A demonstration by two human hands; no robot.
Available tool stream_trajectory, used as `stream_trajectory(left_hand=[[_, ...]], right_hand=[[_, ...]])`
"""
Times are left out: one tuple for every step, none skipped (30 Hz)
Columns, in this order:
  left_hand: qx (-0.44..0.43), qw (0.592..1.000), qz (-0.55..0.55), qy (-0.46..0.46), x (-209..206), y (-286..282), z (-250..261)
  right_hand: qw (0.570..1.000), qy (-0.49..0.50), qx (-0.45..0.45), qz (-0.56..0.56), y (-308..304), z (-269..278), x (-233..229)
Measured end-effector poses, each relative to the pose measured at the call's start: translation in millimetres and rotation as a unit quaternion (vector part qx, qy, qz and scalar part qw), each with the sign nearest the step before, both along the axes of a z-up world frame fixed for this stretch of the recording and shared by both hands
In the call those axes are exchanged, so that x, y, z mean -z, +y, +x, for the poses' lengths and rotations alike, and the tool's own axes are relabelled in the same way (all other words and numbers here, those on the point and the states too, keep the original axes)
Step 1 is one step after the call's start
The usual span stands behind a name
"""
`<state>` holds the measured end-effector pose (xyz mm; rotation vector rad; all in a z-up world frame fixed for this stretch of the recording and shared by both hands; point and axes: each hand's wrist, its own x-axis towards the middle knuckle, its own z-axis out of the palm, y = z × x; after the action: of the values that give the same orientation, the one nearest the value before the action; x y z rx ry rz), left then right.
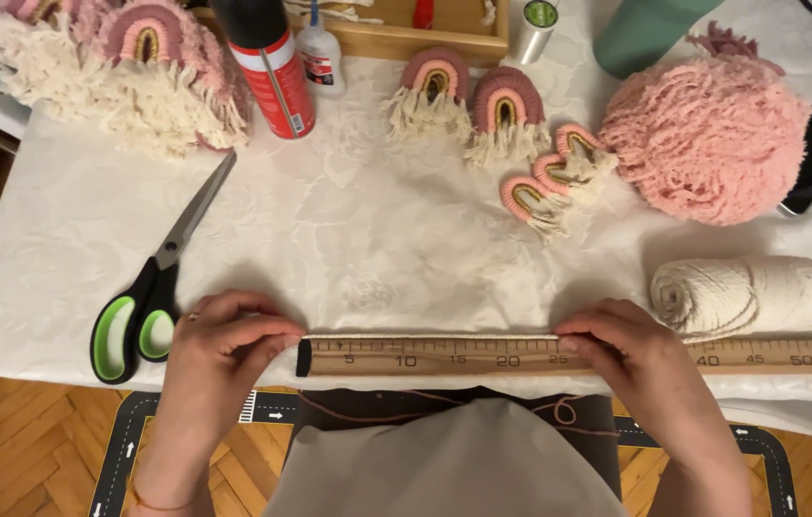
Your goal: Assembling small macrame rainbows by gluing components and cutting white yarn to length.
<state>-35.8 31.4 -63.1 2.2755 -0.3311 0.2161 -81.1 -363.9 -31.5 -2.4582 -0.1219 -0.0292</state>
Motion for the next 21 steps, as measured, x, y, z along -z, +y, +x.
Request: stream_trajectory(left_hand=[[0.001,1.0,0.0,0.0,0.9,0.5,0.3],[0.003,1.0,0.0,0.003,1.8,1.1,0.6],[0.004,1.0,0.001,0.006,2.4,2.1,0.8],[0.005,1.0,0.002,0.006,2.3,2.1,0.9],[0.007,1.0,0.003,0.004,2.1,2.4,0.9],[0.01,1.0,0.004,0.002,1.8,2.6,0.9],[0.01,1.0,0.004,0.001,1.9,2.3,1.0],[0.011,1.0,0.002,-0.001,2.0,2.0,1.0],[0.011,1.0,0.0,-0.002,2.3,1.9,0.6],[0.01,1.0,0.0,-0.002,2.6,1.9,0.5],[0.009,1.0,-0.001,-0.002,2.8,2.0,0.3],[0.008,1.0,-0.002,-0.002,3.1,2.2,0.2],[0.008,1.0,-0.002,-0.001,3.2,2.1,-0.2],[0.009,1.0,-0.001,-0.004,3.2,1.9,-0.5],[0.011,1.0,0.0,-0.007,3.2,1.8,-0.6],[0.011,1.0,0.0,-0.007,2.7,1.6,-0.5],[0.01,1.0,-0.003,0.0,2.2,1.6,-0.9],[0.009,1.0,-0.006,0.008,1.7,1.9,-1.3],[0.007,1.0,-0.005,0.008,0.7,1.7,-1.4],[0.01,1.0,-0.005,0.008,-0.3,1.8,-1.5],[0.012,1.0,-0.004,0.008,-1.7,2.7,-2.1]], right_hand=[[1.0,0.0,0.001,0.0,-0.6,-0.1,0.1],[1.0,0.003,0.006,0.004,-1.0,-0.3,0.2],[1.0,0.007,0.009,0.008,-1.0,0.0,0.4],[1.0,0.006,0.01,0.009,-0.7,0.0,-0.3],[1.0,0.014,0.016,0.009,-0.2,0.3,-1.0],[0.999,0.022,0.022,0.008,0.4,0.5,-1.7],[0.999,0.021,0.023,0.008,-0.1,0.6,-1.4],[1.0,0.014,0.017,0.009,-0.5,0.7,-1.1],[1.0,0.007,0.01,0.01,-0.9,1.0,-0.7],[1.0,0.007,0.01,0.01,-0.5,1.1,-1.1],[1.0,0.015,0.015,0.006,0.0,1.6,-1.4],[1.0,0.023,0.019,0.002,0.6,2.1,-1.7],[1.0,0.023,0.019,0.002,0.3,1.9,-1.6],[1.0,0.023,0.019,0.001,0.0,1.7,-1.4],[1.0,0.023,0.019,-0.001,-0.4,1.6,-1.3],[1.0,0.023,0.019,-0.001,-0.6,1.6,-1.4],[1.0,0.02,0.013,-0.002,-0.6,1.6,-1.4],[1.0,0.016,0.008,-0.002,-0.4,1.6,-1.5],[1.0,0.017,0.006,-0.002,-1.7,1.5,-0.3],[1.0,0.021,0.009,-0.005,-2.6,1.3,0.8],[1.0,0.026,0.01,-0.007,-2.9,1.8,2.1]])
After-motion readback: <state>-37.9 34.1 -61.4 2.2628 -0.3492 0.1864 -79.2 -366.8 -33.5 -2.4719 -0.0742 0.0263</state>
